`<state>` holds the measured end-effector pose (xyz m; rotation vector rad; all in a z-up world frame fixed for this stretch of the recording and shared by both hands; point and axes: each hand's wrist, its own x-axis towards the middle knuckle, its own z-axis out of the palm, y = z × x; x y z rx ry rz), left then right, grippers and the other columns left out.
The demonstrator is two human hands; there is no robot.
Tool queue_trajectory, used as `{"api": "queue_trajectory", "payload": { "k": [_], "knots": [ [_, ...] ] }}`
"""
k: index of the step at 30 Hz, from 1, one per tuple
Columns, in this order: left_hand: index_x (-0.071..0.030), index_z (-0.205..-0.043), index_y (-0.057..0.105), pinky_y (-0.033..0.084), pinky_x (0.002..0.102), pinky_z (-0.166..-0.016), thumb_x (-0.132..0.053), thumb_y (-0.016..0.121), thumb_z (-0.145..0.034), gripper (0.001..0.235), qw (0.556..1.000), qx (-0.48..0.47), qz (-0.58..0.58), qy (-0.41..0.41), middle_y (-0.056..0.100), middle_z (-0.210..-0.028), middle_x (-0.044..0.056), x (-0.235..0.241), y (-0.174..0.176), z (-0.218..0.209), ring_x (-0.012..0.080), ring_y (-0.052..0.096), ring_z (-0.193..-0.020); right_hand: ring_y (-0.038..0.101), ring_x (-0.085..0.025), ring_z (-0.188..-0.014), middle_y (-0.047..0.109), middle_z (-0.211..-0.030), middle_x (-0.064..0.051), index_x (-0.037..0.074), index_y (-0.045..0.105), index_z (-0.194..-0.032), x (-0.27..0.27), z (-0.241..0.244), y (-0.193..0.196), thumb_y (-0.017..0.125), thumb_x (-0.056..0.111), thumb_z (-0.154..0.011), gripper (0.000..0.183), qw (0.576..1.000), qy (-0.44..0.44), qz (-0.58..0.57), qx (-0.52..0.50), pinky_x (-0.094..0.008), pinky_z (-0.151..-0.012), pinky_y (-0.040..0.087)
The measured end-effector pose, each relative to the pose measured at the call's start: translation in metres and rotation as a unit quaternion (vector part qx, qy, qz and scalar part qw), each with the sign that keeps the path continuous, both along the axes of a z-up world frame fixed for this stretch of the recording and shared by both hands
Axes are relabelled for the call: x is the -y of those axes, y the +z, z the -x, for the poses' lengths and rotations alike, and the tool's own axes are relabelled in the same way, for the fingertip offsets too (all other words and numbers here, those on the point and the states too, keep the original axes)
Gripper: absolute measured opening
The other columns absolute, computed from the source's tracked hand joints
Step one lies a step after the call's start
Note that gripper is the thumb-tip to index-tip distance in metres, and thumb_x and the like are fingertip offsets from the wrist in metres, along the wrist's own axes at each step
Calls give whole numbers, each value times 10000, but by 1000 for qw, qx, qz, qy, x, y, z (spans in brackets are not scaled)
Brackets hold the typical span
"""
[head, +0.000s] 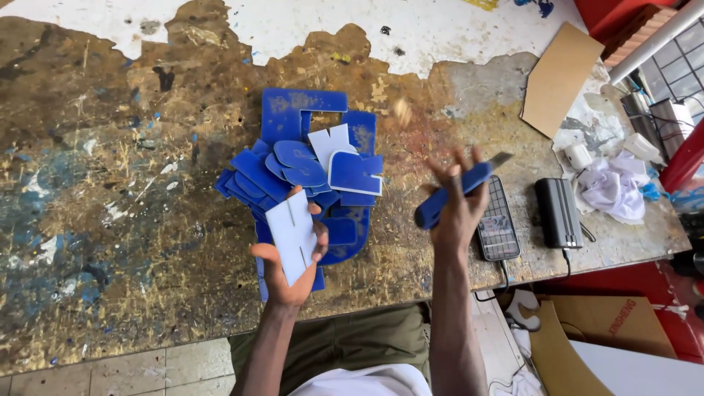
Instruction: Peeling protective film from acrylic letters and trimming the edges with a utility knife.
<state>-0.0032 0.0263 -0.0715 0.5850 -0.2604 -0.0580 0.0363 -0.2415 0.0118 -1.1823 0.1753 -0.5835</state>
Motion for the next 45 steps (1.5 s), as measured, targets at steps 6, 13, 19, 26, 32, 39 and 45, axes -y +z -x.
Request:
{"api": "queue_trajectory", "payload": {
  "k": [6,13,19,26,32,39,45],
  "knots": [
    [-130,-1787,329,490,277,-896,-527,726,-1058,920,929,-94,-317,165,472,-1225,-19,11,65,16,87,484,-984,795,-253,-801,811,-1064,-192,87,509,-1636,-12,18,-51,357,643,-1181,735,986,125,80,-69,-320,-612,624],
    [-111,-1539,660,608,431,-929,-326,879,-1011,611,910,-163,-344,166,658,-1131,66,3,59,26,188,662,-989,749,-302,-687,710,-819,-225,-46,743,-1200,-78,71,-36,578,338,-1192,418,954,275,44,-110,-376,-602,636],
    [-113,-1306,678,665,446,-954,-169,835,-1044,311,926,-199,-242,210,712,-1024,42,4,109,30,154,700,-954,840,-359,-824,775,-942,-275,-71,702,-1311,-82,73,-20,613,161,-1161,290,952,280,72,-102,-432,-658,718],
    [-131,-1448,657,623,572,-1130,-170,889,-983,521,937,-204,-159,236,798,-1289,110,28,72,34,253,751,-1226,836,-352,-855,759,-949,-260,-83,675,-1208,-101,81,-14,640,127,-1154,220,955,270,64,-108,-432,-671,723],
    [-85,-1392,730,643,558,-1091,-69,964,-884,559,937,-216,-177,211,851,-1234,127,23,39,25,250,785,-1143,848,-345,-848,784,-930,-270,-86,676,-1155,-101,73,-8,658,136,-1146,223,962,245,66,-102,-449,-698,749],
    [-72,-1280,772,677,434,-750,-50,986,-864,468,952,-172,-170,188,829,-999,98,25,16,19,205,760,-829,838,-287,-772,791,-886,-239,-86,684,-1182,-105,81,-9,610,117,-1161,217,960,248,72,-109,-396,-674,742],
    [-23,-1161,797,534,334,-504,29,937,-885,314,961,-148,-102,208,815,-823,151,44,39,26,172,669,-607,839,-281,-818,807,-914,-243,-67,707,-1150,-112,84,-2,654,154,-1150,227,966,222,96,-92,-432,-704,754]
  ]
}}
